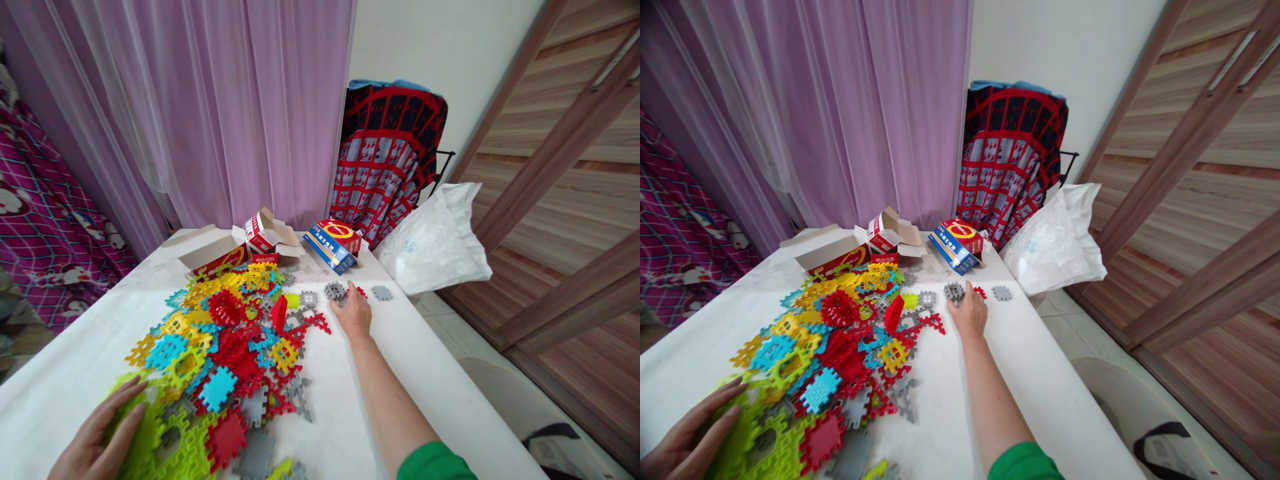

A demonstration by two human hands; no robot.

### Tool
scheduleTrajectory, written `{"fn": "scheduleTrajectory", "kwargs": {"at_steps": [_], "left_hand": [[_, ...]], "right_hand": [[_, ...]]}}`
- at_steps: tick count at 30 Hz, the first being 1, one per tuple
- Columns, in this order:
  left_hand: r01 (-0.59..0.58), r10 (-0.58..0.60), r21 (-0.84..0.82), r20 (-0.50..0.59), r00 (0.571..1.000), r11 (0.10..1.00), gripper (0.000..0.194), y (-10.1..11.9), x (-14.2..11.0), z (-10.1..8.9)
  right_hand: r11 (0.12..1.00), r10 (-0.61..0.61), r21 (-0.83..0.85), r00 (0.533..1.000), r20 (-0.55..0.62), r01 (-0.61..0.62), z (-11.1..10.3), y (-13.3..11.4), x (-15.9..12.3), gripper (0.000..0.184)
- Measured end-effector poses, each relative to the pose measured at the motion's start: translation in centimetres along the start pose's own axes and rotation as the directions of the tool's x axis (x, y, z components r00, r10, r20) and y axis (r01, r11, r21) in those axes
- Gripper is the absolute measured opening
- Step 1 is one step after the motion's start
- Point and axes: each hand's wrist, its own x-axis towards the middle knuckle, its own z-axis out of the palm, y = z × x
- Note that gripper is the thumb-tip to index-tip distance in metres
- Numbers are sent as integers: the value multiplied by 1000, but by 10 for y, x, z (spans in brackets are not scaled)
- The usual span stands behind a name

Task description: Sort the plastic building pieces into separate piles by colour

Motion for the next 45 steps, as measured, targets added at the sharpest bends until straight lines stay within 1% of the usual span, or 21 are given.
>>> {"fn": "scheduleTrajectory", "kwargs": {"at_steps": [3,4,9,15,19,22,24,26,28,29,31,33,34,35,38,40,43,45], "left_hand": [[32,-29,-61,61,998,998,48,-4,-1,0],[44,-39,-65,64,997,997,48,-5,-1,1],[53,-49,-71,55,997,996,47,-9,0,2],[52,-49,-104,34,998,993,47,-8,0,5],[87,-87,-132,1,996,987,51,0,2,5],[117,-121,-149,-14,993,982,54,6,4,5],[120,-124,-164,-11,992,979,54,9,5,4],[125,-126,-175,0,992,977,54,12,6,4],[133,-134,-177,5,991,975,55,15,6,4],[135,-137,-176,2,991,975,55,17,6,3],[137,-140,-176,-8,990,975,54,22,6,2],[136,-139,-172,-7,990,976,53,28,6,0],[133,-135,-169,0,991,977,52,31,6,-1],[129,-129,-164,8,992,978,53,34,6,-2],[121,-120,-150,14,993,981,54,40,5,-3],[130,-131,-137,-1,991,982,55,42,5,-2],[133,-137,-119,-25,990,984,57,43,6,1],[123,-128,-110,-40,991,986,57,44,6,2]], "right_hand": [[1000,10,-22,1000,3,-10,-1,-1,0,69],[999,15,-32,1000,8,-15,-1,-1,-1,70],[998,19,-59,999,37,-16,-4,-3,-1,71],[998,15,-60,1000,27,-13,-1,-3,0,68],[999,-11,-50,1000,-15,10,4,0,0,67],[1000,-6,2,996,-94,6,7,5,-2,63],[997,-53,50,986,-157,62,7,7,-4,51],[975,-190,81,967,-170,206,3,4,-6,34],[927,-357,86,929,-102,366,-4,-6,-7,27],[898,-430,79,902,-38,432,-9,-13,-6,25],[844,-534,35,832,152,535,-20,-32,0,26],[797,-564,-15,753,340,604,-29,-50,10,29],[779,-561,-35,720,409,626,-32,-58,16,29],[768,-552,-50,699,454,639,-34,-64,21,29],[759,-534,-73,682,500,647,-34,-75,33,27],[758,-530,-77,681,506,647,-33,-78,35,24],[775,-528,-66,701,479,629,-34,-80,31,19],[798,-519,-53,729,446,600,-36,-80,26,17]]}}
